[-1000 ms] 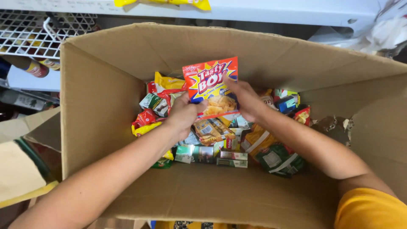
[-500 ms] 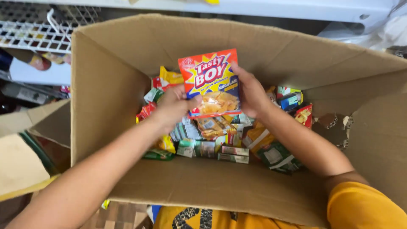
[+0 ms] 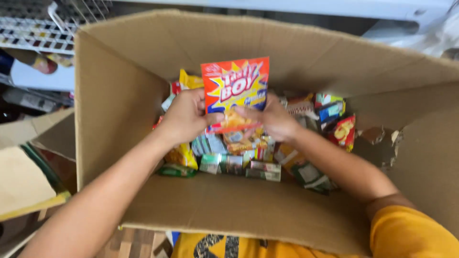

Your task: Organizing various snack and food packets from a cardboard box onto a storage shelf.

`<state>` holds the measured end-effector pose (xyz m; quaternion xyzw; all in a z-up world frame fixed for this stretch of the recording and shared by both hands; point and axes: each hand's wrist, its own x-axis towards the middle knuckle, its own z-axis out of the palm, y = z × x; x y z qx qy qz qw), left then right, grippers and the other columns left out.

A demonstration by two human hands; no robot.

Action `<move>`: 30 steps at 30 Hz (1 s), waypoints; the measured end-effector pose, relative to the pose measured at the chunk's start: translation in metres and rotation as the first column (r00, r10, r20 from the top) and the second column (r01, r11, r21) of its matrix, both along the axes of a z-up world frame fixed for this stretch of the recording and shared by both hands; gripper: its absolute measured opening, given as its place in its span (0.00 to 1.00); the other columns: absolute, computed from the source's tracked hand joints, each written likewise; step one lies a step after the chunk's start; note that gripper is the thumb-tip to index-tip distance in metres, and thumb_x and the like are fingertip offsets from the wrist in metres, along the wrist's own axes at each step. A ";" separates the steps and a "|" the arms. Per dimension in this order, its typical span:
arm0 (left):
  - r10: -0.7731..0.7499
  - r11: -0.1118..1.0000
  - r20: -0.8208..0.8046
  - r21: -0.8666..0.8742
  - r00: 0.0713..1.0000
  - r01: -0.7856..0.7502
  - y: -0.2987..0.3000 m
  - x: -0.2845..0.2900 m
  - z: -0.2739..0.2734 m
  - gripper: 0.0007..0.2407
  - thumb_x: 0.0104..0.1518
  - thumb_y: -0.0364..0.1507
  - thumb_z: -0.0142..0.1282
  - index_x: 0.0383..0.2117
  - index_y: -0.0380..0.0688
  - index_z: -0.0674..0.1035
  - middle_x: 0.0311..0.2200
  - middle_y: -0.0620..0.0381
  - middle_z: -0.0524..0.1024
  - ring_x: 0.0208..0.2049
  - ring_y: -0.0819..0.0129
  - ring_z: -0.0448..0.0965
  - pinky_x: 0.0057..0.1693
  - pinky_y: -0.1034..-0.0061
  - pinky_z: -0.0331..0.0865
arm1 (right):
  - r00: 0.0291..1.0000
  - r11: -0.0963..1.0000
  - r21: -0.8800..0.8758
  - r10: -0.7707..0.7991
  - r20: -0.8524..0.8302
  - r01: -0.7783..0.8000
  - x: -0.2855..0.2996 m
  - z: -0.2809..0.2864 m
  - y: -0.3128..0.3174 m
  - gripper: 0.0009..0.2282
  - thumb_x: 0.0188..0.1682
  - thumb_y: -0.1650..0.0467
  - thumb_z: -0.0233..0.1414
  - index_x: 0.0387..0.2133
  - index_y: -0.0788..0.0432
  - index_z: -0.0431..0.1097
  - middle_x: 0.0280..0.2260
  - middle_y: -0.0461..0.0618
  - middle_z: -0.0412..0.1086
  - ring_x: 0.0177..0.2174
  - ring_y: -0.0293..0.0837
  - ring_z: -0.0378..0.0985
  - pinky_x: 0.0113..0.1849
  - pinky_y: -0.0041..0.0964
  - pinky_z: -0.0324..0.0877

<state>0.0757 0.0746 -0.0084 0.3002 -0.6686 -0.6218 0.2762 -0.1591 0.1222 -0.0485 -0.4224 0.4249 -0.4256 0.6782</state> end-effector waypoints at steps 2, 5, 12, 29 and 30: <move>0.049 0.998 0.027 0.026 0.998 -0.050 0.007 -0.001 -0.011 0.11 0.58 0.25 0.62 0.46 0.37 0.79 0.39 0.59 0.83 0.39 0.81 0.79 0.46 0.78 0.77 | 0.997 1.000 -0.013 -0.030 -0.075 0.029 0.000 0.003 0.001 0.17 0.49 0.69 0.59 0.49 0.66 0.69 0.42 0.56 0.76 0.36 0.48 0.80 0.30 0.52 0.78; 0.147 0.989 0.155 -0.028 0.977 -0.145 0.001 -0.006 -0.007 0.08 0.63 0.29 0.60 0.42 0.38 0.82 0.32 0.59 0.81 0.32 0.81 0.73 0.40 0.78 0.71 | 0.992 0.993 -0.064 -0.107 -0.064 0.103 -0.007 -0.015 -0.007 0.14 0.54 0.68 0.56 0.48 0.66 0.71 0.43 0.53 0.76 0.38 0.41 0.79 0.38 0.42 0.77; 0.167 0.985 0.162 0.011 0.972 -0.171 0.001 -0.007 -0.008 0.07 0.63 0.30 0.59 0.37 0.39 0.84 0.25 0.68 0.79 0.24 0.86 0.69 0.32 0.82 0.65 | 0.943 0.975 -0.052 -0.195 0.270 0.217 -0.003 -0.023 -0.002 0.14 0.61 0.66 0.48 0.48 0.66 0.71 0.46 0.51 0.76 0.45 0.39 0.79 0.49 0.38 0.76; 0.228 0.973 0.245 -0.077 0.942 -0.216 0.003 -0.006 -0.001 0.14 0.66 0.36 0.58 0.30 0.36 0.85 0.21 0.61 0.79 0.21 0.82 0.69 0.28 0.80 0.65 | 0.816 0.955 0.273 -0.066 0.574 -0.115 0.009 -0.022 -0.006 0.28 0.54 0.52 0.44 0.60 0.57 0.62 0.56 0.54 0.70 0.52 0.49 0.77 0.53 0.51 0.74; 0.269 0.960 0.178 0.023 0.946 -0.278 0.003 -0.008 0.003 0.13 0.65 0.36 0.57 0.32 0.38 0.84 0.23 0.63 0.81 0.22 0.83 0.73 0.28 0.81 0.69 | 0.795 0.953 0.268 -0.050 0.604 -0.144 0.008 -0.022 -0.008 0.27 0.53 0.55 0.48 0.60 0.58 0.62 0.55 0.55 0.71 0.51 0.49 0.78 0.51 0.50 0.77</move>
